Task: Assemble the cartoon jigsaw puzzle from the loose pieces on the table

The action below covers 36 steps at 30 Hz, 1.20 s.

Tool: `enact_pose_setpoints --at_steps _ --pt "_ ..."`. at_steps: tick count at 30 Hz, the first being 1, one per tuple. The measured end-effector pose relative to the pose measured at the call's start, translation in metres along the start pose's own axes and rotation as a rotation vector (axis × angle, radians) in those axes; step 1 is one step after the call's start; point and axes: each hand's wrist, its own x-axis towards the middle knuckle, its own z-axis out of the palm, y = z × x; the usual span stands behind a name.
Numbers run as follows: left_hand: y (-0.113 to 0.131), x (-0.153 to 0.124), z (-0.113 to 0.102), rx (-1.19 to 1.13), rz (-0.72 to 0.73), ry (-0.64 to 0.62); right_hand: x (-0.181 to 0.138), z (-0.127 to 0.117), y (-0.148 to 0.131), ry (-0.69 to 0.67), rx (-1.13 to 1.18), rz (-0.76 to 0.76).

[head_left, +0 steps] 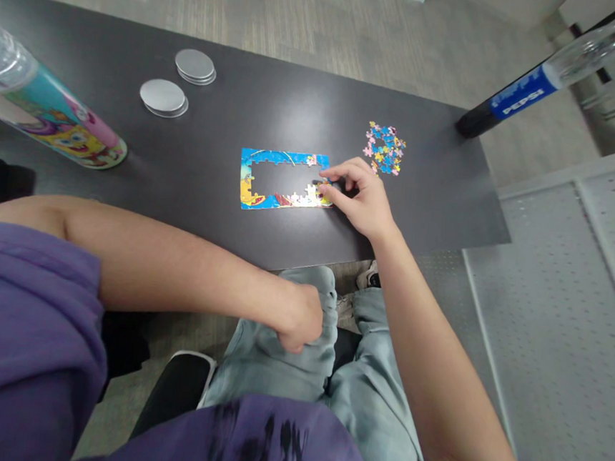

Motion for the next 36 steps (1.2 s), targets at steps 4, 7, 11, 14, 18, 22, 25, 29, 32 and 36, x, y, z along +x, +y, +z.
enact_pose_setpoints --at_steps 4,7,11,14,18,22,25,29,32,36 --pt "-0.001 0.001 0.002 0.006 -0.005 0.008 -0.001 0.001 0.008 0.100 -0.027 -0.007" --pt "-0.001 0.001 0.003 0.024 -0.009 0.016 -0.004 -0.005 0.020 0.225 -0.067 0.028" --pt "-0.001 -0.001 0.003 0.046 -0.002 0.015 -0.017 -0.032 0.043 0.394 -0.144 0.131" --pt "-0.001 -0.002 0.005 0.064 -0.003 0.026 -0.033 -0.058 0.054 0.423 -0.213 0.207" --pt "-0.003 0.004 0.014 0.065 -0.011 0.066 -0.045 -0.076 0.053 0.371 -0.296 0.281" --pt "-0.008 0.015 0.028 0.036 -0.015 0.158 -0.040 -0.072 0.045 0.287 -0.366 0.290" --pt "-0.010 0.019 0.034 0.018 -0.010 0.204 -0.030 -0.064 0.040 0.227 -0.402 0.272" --pt "-0.009 0.016 0.030 0.031 -0.010 0.173 -0.016 -0.055 0.037 0.173 -0.425 0.238" --pt "-0.006 0.011 0.022 0.040 -0.005 0.126 -0.007 -0.050 0.038 0.148 -0.422 0.215" --pt "-0.003 0.005 0.010 0.040 -0.006 0.066 -0.002 -0.049 0.040 0.137 -0.410 0.205"
